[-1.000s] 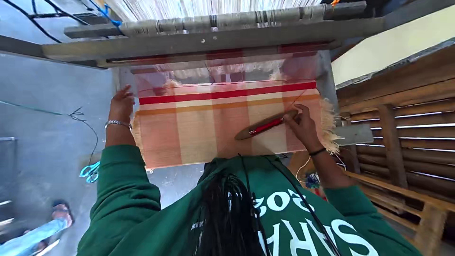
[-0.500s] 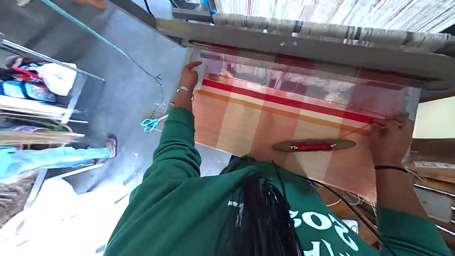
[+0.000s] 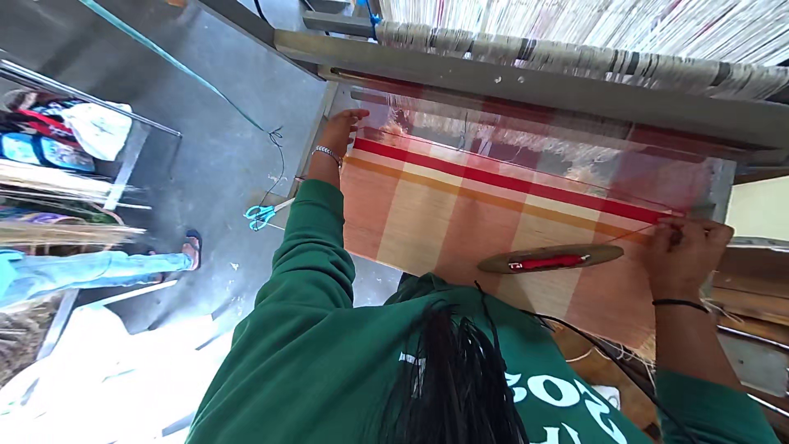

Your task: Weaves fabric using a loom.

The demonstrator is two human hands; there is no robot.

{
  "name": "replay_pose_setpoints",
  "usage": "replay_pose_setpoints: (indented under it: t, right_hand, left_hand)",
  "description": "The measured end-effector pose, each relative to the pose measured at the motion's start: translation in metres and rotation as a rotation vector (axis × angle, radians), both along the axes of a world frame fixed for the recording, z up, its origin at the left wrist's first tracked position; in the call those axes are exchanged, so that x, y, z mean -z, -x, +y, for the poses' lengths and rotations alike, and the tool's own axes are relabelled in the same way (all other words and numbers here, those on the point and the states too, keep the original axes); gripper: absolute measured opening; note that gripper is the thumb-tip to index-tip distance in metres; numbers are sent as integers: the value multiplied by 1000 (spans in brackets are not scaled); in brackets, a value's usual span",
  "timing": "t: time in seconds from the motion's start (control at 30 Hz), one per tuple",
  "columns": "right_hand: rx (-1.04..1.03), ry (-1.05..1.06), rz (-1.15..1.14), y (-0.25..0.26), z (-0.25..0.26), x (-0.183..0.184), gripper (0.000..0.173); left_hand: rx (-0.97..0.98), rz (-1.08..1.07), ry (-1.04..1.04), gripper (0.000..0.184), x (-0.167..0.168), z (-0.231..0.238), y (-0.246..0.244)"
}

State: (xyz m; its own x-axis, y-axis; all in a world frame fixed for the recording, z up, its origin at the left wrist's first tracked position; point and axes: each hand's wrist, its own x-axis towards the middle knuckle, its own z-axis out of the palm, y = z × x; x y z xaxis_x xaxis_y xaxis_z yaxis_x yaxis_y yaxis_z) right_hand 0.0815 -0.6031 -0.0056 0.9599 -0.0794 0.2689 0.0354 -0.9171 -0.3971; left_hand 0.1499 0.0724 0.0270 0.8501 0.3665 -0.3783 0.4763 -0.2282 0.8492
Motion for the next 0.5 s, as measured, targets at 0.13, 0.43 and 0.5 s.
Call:
replay_pose_setpoints:
  t: [0.13, 0.43, 0.5]
  right_hand:
    - [-5, 7, 7, -2, -3, 0, 32]
    - [2, 10, 91, -12, 9, -8, 34]
    - [8, 14, 106, -14, 11, -9, 34]
  left_hand:
    - [225, 80, -195, 31, -9, 3, -12]
    - [532, 429, -284, 31, -30, 34, -37]
    - [581, 479, -324, 34, -35, 32, -40]
